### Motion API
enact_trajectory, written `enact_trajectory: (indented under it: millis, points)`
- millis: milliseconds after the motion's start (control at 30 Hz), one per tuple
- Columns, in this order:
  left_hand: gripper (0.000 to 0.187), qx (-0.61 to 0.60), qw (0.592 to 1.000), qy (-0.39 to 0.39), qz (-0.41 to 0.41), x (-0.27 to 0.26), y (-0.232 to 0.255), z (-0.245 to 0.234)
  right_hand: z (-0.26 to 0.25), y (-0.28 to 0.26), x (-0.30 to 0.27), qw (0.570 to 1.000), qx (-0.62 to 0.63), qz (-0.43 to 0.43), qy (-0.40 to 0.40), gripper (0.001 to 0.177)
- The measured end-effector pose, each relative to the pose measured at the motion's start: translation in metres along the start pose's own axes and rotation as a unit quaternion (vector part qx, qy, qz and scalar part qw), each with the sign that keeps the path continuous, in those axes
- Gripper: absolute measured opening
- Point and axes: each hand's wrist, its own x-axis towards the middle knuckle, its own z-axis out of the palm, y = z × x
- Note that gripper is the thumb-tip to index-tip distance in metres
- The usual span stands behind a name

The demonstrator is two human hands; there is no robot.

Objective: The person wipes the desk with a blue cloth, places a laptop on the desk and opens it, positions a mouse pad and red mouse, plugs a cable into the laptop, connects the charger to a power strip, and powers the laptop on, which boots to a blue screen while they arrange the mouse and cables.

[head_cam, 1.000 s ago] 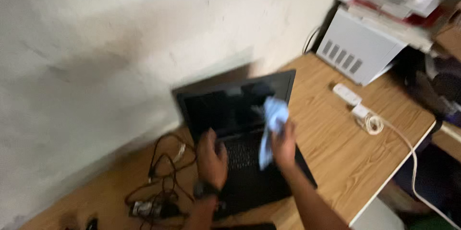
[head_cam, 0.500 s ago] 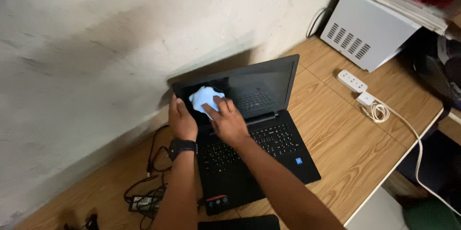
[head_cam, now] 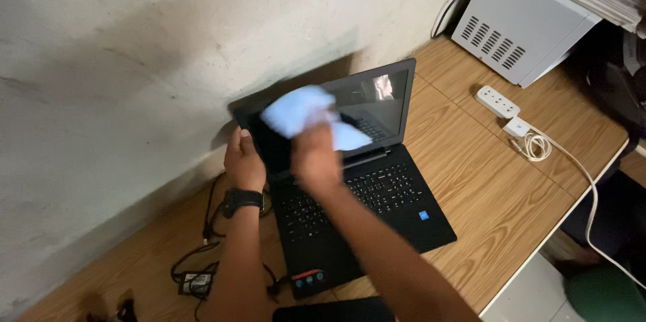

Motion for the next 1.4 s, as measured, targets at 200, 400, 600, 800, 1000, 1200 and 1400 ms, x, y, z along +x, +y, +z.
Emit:
enact_trajectory:
  millis: [200,400,600,800,1000,1200,1400]
  points:
    - [0.047,-0.017,0.999,-0.003,0.037,-0.004,-0.001,-0.003,0.004,0.036,-0.020,0.963,-0.081,-0.220,-0.136,0.036]
    - [0.054,-0.018,0.998,-0.034,-0.044,-0.012,0.017,-0.011,-0.095,0.158,-0.014,0.966,-0.246,-0.072,-0.023,0.030]
    - [0.064,-0.018,0.999,-0.045,-0.012,-0.072,-0.004,0.009,-0.151,0.174,-0.070,0.974,-0.178,0.055,-0.128,0.029]
    - [0.058,0.269,0.952,-0.143,-0.002,-0.159,-0.061,0.031,-0.073,0.096,-0.114,0.945,-0.125,0.153,-0.262,0.053]
    - [0.066,0.270,0.949,-0.158,0.023,-0.170,-0.067,0.022,-0.048,0.045,-0.119,0.942,-0.141,-0.083,-0.295,0.032]
    - [0.056,0.254,0.957,-0.143,0.006,-0.170,-0.055,0.020,-0.156,0.122,-0.098,0.976,-0.179,-0.018,-0.124,0.037]
    - [0.054,0.338,0.926,-0.166,0.046,-0.185,-0.053,0.018,-0.162,0.092,-0.158,0.942,-0.300,0.030,-0.151,0.039]
